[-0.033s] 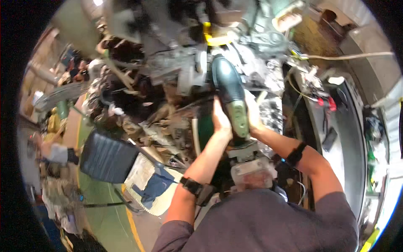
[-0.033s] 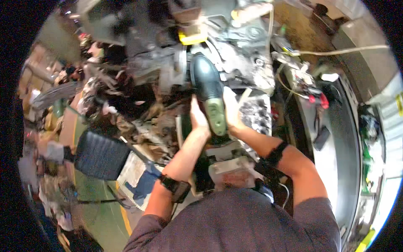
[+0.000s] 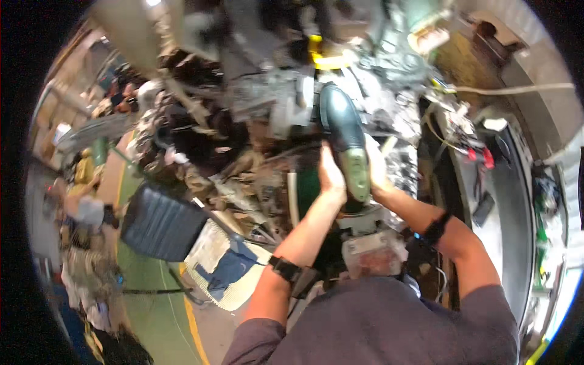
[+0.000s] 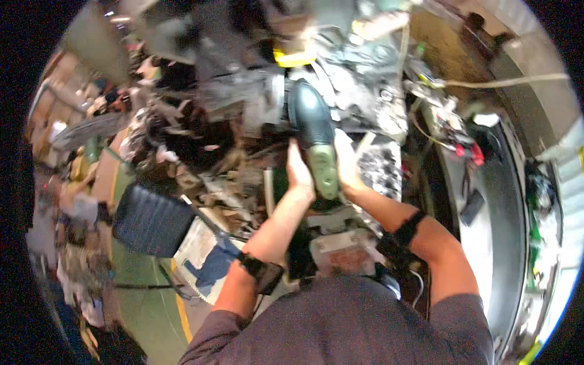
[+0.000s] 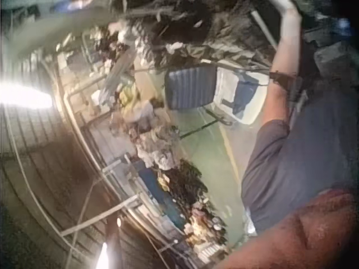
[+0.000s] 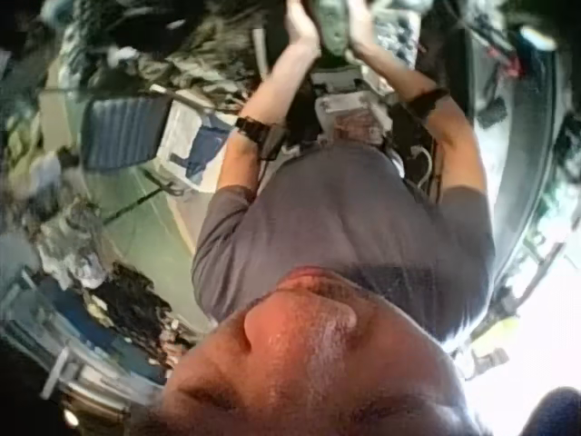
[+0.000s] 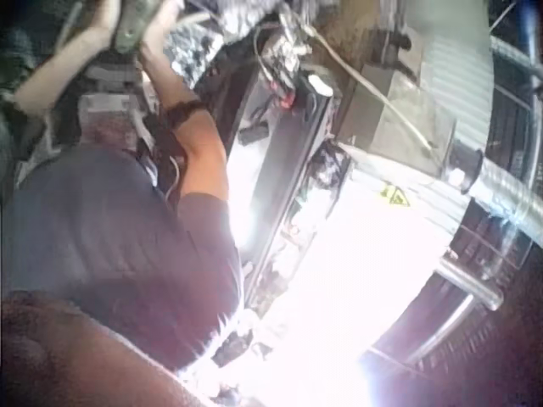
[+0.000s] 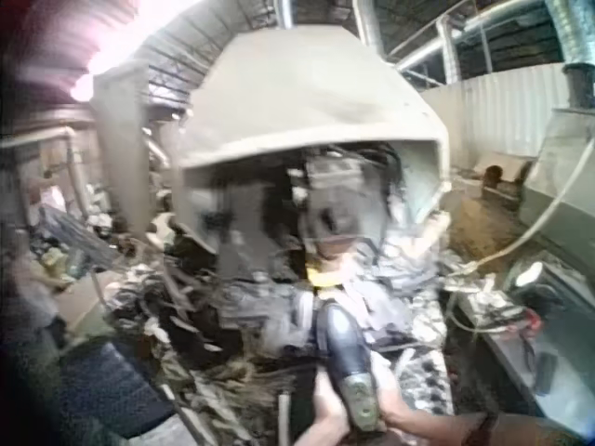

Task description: Operating an industrial lasting machine to shape shoe uppers and attach components.

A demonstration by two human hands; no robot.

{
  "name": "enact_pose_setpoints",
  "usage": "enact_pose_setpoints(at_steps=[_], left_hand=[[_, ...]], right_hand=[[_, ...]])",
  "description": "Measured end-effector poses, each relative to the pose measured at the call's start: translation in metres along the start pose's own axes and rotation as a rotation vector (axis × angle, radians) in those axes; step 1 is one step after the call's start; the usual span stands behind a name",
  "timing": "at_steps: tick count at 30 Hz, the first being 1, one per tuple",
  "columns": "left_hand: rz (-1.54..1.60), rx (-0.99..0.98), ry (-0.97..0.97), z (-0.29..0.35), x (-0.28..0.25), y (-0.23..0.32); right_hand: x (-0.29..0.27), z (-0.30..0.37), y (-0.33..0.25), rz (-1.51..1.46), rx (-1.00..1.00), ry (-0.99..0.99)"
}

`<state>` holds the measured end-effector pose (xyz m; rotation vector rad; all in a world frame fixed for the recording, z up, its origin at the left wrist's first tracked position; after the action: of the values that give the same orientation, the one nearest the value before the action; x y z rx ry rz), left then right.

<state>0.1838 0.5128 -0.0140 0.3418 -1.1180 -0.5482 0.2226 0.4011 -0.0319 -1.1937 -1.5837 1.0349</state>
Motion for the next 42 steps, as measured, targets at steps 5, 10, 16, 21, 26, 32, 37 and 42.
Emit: enact_pose_setpoints(at_steps=[5,10,16,21,26,32,37,42], left_hand=[[-0.509,0.473,0.394,0.049,0.006,0.034],[-1.363,0.842,0.329,0.091,0.065,0.029],[-1.388,0.869,0.31,0.085,0.067,0.017],[-1.467,0.785,0.312,0.076,0.058,0.011],[-1.289,0.552,0.272,0.055,0.034,0.016],[-1.991,1.011,1.142,0.069,0.078,-0.022],[-1.921,1.029,-0.073,0.038,0.193,-0.246],[-1.928,0.579,-0.803,-0.047,0.304,-0.493]], right_hand=[[-0.028,0.012,-0.027,0.182,0.307,0.094],[-0.085,0.043,-0.097,0.165,0.026,0.124],[-0.183,0.104,-0.13,0.481,-0.139,0.211],[-0.279,0.193,-0.101,1.049,-0.141,0.037],[-0.422,0.33,-0.078,1.583,0.063,0.078],[-0.528,0.553,-0.115,1.475,0.427,0.148],[-0.54,0.595,-0.122,1.272,0.47,0.477],[-0.582,0.552,-0.088,0.529,0.354,0.978]])
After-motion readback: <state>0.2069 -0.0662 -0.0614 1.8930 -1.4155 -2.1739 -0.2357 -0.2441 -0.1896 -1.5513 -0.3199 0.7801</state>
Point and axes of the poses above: each hand's wrist, its own z-axis away from the middle knuckle, its own x-axis out of the palm, y = z × x, the point moved 6 cm from there along -z, towards the middle knuckle, and after that the axes turned 13 degrees about -x, right-handed, at the moved point
